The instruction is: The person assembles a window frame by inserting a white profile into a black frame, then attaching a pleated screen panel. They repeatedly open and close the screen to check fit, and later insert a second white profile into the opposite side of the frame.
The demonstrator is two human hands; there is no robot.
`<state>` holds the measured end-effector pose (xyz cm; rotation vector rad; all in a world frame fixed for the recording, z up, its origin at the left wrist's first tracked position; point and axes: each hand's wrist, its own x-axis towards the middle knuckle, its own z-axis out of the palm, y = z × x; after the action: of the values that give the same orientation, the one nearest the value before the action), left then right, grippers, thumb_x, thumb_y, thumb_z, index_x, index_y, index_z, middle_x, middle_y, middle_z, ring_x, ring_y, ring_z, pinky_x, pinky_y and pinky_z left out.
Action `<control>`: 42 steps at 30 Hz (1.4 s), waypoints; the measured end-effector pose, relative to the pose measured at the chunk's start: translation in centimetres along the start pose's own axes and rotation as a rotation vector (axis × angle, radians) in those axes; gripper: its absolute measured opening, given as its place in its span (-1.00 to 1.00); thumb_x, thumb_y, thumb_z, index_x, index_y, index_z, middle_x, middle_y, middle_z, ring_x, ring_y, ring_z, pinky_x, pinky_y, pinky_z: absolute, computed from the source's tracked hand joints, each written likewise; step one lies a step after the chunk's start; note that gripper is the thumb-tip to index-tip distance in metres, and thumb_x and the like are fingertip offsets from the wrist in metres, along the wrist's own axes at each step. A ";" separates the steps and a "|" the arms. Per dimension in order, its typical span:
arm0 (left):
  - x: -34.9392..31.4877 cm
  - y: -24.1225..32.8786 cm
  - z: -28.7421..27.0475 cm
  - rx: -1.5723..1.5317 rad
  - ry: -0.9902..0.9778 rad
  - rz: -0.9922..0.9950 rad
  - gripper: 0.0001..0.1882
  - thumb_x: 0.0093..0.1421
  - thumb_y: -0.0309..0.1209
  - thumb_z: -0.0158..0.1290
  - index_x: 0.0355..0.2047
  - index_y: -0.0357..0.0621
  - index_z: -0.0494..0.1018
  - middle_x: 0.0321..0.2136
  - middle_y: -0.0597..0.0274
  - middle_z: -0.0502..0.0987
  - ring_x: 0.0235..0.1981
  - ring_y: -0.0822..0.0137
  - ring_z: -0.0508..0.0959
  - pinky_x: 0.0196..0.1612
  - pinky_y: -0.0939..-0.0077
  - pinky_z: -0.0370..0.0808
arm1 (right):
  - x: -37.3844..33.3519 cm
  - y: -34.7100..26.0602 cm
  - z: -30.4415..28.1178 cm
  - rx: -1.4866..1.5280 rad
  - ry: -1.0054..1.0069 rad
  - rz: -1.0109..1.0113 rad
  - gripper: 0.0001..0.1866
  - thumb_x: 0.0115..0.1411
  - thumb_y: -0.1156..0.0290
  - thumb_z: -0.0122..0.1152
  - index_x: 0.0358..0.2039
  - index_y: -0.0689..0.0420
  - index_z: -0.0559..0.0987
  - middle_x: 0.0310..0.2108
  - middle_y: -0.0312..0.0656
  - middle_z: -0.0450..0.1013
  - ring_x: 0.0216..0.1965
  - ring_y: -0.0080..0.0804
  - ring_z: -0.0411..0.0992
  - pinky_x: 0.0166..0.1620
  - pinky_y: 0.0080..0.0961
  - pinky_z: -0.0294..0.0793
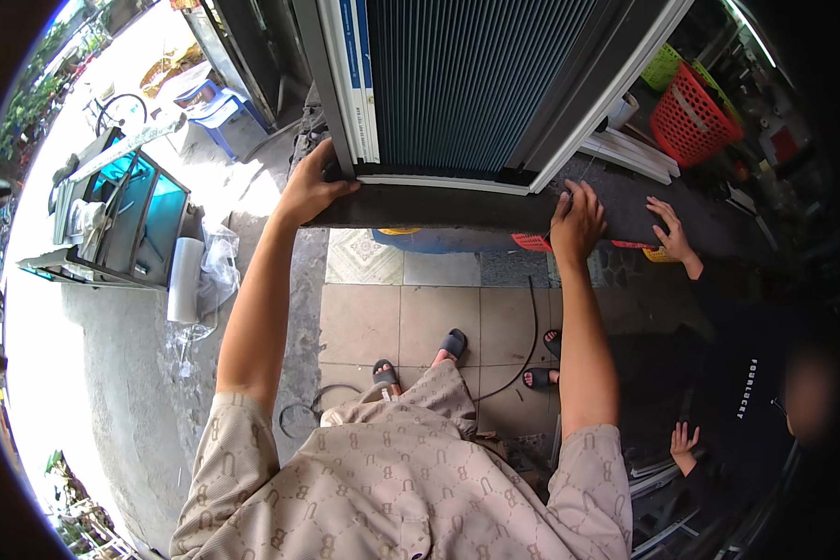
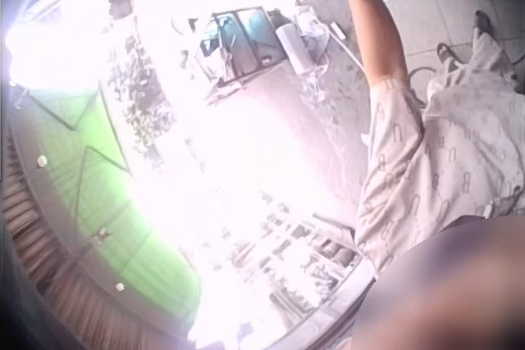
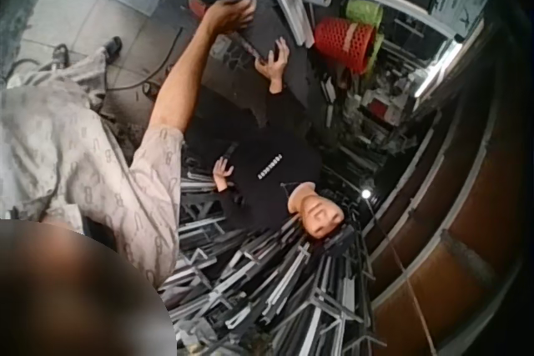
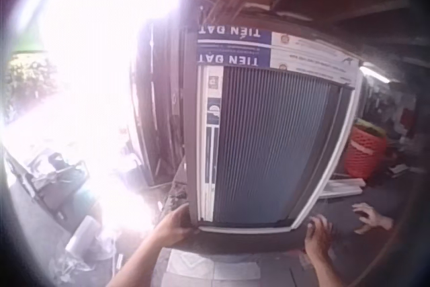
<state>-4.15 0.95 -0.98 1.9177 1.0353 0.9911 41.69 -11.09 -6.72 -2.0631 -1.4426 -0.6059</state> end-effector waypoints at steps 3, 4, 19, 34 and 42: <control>-0.2 -0.2 0.1 -0.007 0.018 0.012 -0.12 -0.02 -0.50 0.43 0.36 -0.23 0.37 0.17 -0.11 0.62 0.24 0.02 0.59 0.32 0.26 0.44 | -1.0 0.0 0.4 -0.028 -0.071 0.035 -0.61 0.53 0.17 0.01 0.27 -0.09 0.56 0.38 -0.27 0.41 0.40 -0.13 0.31 0.41 0.03 0.19; -0.1 -0.1 0.1 0.005 0.030 0.023 -0.11 -0.02 -0.50 0.43 0.36 -0.23 0.38 0.17 -0.12 0.62 0.24 0.03 0.59 0.32 0.26 0.44 | -1.2 0.1 0.5 0.000 -0.050 0.008 -0.60 0.53 0.17 0.01 0.29 -0.10 0.55 0.40 -0.26 0.40 0.42 -0.14 0.30 0.42 0.02 0.16; -0.9 2.1 -0.1 0.024 0.039 -0.060 -0.21 0.01 -0.48 0.40 0.31 -0.25 0.46 0.11 -0.12 0.65 0.19 0.02 0.63 0.28 0.28 0.47 | -1.7 -0.1 0.4 0.007 0.004 0.011 -0.59 0.51 0.22 0.01 0.28 -0.02 0.54 0.38 -0.16 0.40 0.41 -0.10 0.29 0.42 0.00 0.18; -0.7 0.3 0.4 -0.052 0.039 -0.049 -0.19 -0.01 -0.47 0.44 0.30 -0.23 0.46 0.12 -0.06 0.66 0.18 0.08 0.64 0.29 0.29 0.48 | -2.1 -0.4 0.4 0.060 -0.018 0.062 -0.59 0.47 0.24 0.07 0.27 -0.03 0.55 0.39 -0.17 0.40 0.43 -0.09 0.27 0.43 0.01 0.17; 1.8 5.9 -2.7 -0.277 0.227 0.056 0.03 0.13 -0.11 0.47 0.50 -0.18 0.21 0.33 -0.20 0.43 0.40 -0.06 0.40 0.42 0.01 0.31 | 9.7 0.7 -7.6 1.033 0.134 0.340 -0.55 0.53 0.15 0.12 0.28 0.12 0.52 0.17 0.04 0.56 0.13 -0.13 0.58 0.19 -0.32 0.51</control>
<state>-3.90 0.78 5.71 1.6428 0.9168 1.3348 45.06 -9.50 5.11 -1.3314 -0.9581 0.1486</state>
